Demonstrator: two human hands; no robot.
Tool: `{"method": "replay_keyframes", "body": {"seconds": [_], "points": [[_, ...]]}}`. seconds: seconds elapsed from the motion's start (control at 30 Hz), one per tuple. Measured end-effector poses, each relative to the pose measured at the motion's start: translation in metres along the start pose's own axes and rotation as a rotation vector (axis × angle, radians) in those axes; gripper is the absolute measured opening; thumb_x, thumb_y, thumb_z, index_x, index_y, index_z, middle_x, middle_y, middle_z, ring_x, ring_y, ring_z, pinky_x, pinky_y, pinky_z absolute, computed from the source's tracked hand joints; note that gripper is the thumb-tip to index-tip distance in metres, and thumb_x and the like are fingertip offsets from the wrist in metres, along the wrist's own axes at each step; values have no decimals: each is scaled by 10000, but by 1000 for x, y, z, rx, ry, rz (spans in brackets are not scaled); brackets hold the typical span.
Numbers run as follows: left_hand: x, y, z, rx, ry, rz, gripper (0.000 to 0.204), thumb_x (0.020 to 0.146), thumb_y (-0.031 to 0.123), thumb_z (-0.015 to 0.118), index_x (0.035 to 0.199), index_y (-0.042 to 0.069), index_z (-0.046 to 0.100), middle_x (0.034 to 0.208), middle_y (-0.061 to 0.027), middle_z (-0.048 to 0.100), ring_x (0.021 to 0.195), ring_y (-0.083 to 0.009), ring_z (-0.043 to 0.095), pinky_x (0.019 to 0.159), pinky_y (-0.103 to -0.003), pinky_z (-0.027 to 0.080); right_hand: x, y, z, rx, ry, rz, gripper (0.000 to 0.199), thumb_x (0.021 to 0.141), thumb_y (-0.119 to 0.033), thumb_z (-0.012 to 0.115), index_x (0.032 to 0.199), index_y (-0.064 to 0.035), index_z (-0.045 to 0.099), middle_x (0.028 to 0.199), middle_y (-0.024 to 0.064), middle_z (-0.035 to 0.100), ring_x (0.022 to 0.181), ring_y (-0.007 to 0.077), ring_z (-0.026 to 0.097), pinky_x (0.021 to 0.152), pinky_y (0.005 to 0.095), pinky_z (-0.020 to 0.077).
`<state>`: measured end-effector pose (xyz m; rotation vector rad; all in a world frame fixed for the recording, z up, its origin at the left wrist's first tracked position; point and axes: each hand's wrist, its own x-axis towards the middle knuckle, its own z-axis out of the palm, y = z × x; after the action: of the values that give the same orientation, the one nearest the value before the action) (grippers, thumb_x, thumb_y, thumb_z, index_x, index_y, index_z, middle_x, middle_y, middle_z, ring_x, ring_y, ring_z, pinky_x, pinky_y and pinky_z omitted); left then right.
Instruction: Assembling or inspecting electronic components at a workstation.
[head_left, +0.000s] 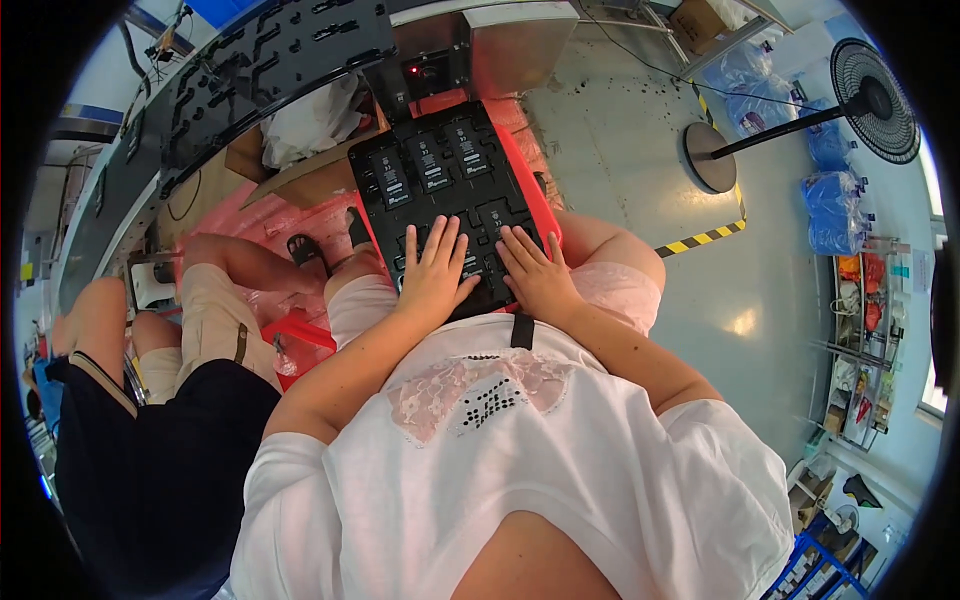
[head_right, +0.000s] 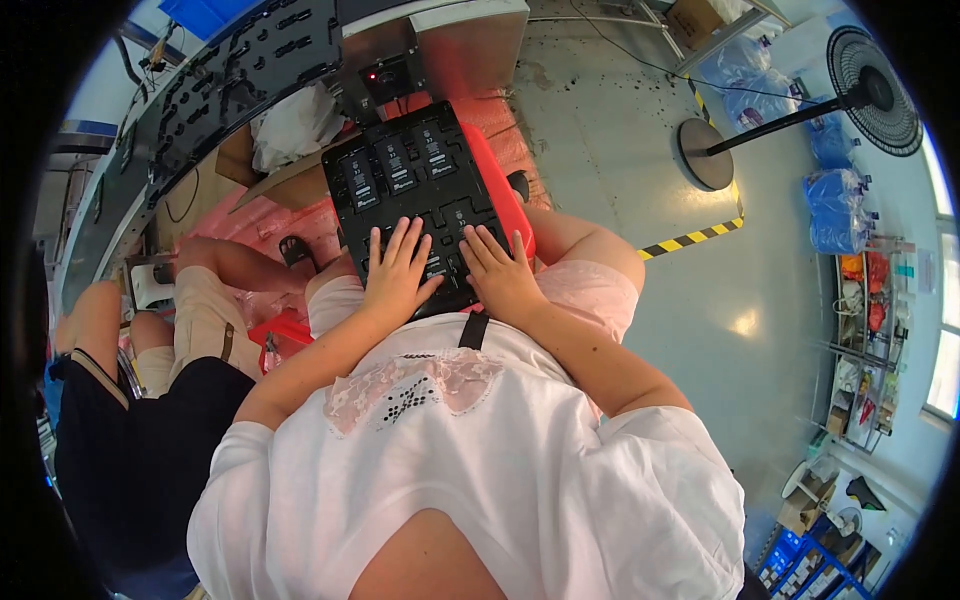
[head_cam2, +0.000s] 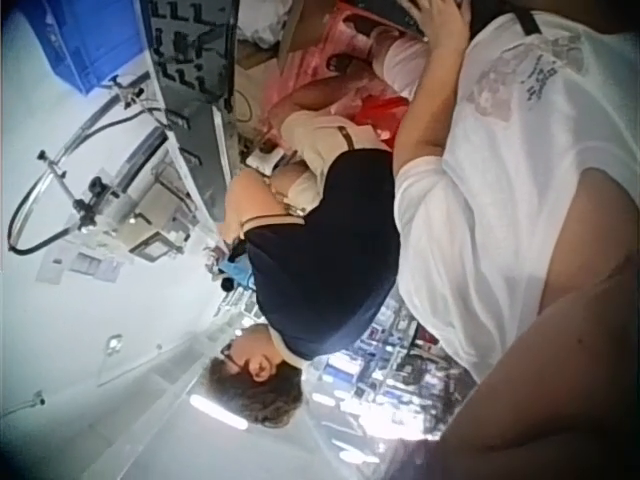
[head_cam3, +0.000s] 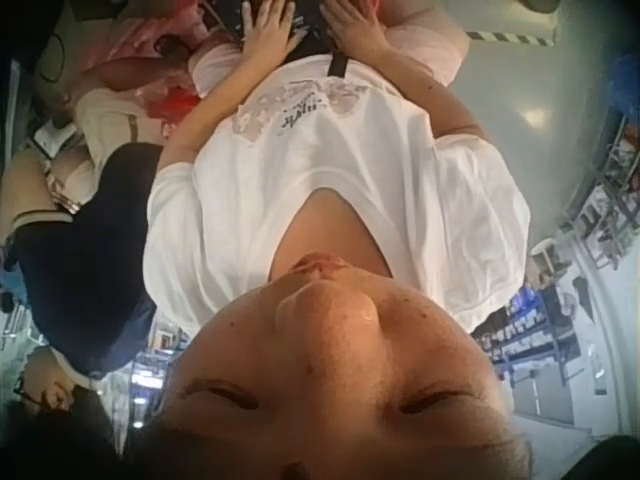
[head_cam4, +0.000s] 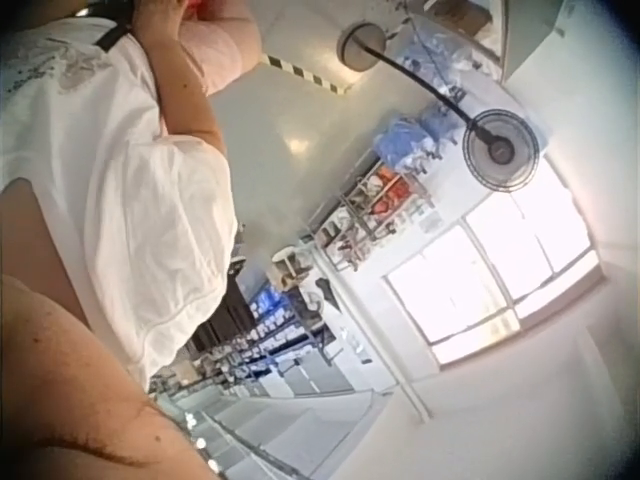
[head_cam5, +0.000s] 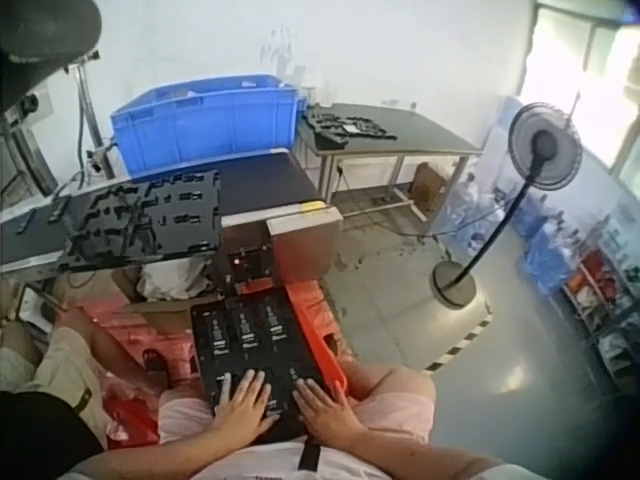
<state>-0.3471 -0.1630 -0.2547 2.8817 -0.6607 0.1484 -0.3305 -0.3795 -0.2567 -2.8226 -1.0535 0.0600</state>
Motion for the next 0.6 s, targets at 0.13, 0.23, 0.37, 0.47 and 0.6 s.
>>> {"method": "replay_keyframes", "body": {"seconds": [0.13, 0.23, 0.37, 0.47, 0.6], "points": [[9, 4, -7, -10, -30, -50, 607, 796, 418, 654, 1244, 21, 550, 1441, -195, 329, 1377, -341, 234, 1084, -625, 134, -8, -2, -1, 91, -39, 44, 540, 845, -232, 601, 1344, -88, 455, 1488, 104, 306, 1390, 242, 270, 1085, 542, 228], [31, -7, -19, -245, 199, -213, 585, 814, 421, 653, 1203, -6, 564, 1312, -205, 470, 1274, -373, 386, 1064, -540, 258, -9, -4, -14, 196, 45, 102, 532, 836, -209, 612, 1335, -101, 461, 1467, 109, 334, 1376, 260, 288, 1077, 535, 244], [105, -64, -91, -1870, 608, -777, 741, 850, 508, 621, 1325, -13, 391, 1291, -188, 471, 1222, -301, 461, 954, -521, 414, -10, -2, -12, 247, 72, 120, 521, 828, -191, 622, 1318, -104, 469, 1447, 114, 356, 1360, 284, 307, 1069, 528, 260], [124, -116, -145, -2489, 1005, -743, 708, 866, 522, 582, 1277, 12, 315, 1312, -206, 424, 1258, -376, 407, 1037, -627, 327, -11, 1, -6, 266, 59, 122, 492, 829, -184, 619, 1294, -96, 486, 1426, 119, 377, 1348, 298, 321, 1063, 521, 272], [96, -165, -159, -2142, 1094, -919, 507, 932, 492, 482, 1233, 83, 462, 1336, -104, 475, 1249, -337, 435, 1016, -565, 375, -7, 0, -6, 334, 130, 110, 429, 828, -171, 615, 1238, -83, 525, 1374, 125, 425, 1317, 304, 355, 1040, 517, 301]]}}
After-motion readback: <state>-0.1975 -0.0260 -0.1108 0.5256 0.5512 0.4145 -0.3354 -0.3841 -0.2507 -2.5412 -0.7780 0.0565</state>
